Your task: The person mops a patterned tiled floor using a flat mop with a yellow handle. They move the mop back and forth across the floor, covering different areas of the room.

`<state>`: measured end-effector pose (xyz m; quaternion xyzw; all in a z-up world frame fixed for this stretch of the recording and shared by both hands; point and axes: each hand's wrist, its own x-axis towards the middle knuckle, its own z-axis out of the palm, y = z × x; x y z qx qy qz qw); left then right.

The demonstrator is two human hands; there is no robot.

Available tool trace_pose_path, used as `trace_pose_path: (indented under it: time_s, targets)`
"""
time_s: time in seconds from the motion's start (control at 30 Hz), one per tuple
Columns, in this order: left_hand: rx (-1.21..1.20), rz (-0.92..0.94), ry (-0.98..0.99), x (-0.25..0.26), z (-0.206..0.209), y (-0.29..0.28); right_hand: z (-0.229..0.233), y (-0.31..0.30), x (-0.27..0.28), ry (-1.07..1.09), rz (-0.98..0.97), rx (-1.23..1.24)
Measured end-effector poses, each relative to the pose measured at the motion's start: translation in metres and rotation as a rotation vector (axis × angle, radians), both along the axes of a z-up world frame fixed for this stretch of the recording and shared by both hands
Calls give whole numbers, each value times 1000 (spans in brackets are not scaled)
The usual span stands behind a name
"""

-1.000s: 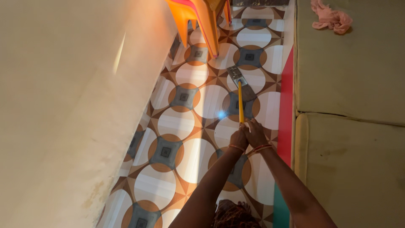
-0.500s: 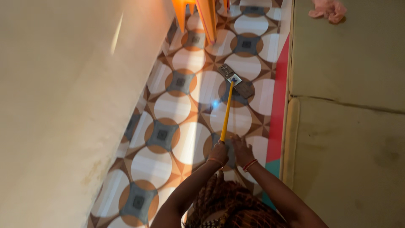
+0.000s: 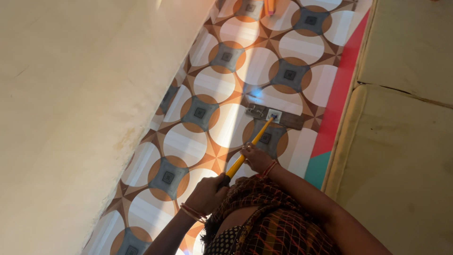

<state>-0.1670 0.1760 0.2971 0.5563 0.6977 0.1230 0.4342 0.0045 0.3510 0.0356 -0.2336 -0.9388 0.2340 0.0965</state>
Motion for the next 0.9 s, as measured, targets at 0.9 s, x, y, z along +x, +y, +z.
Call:
trace_pose_path:
  time_s: [0.9]
  targets:
    - [321,-86,160,126,-200,293,-82,257,70,173,-441,-45]
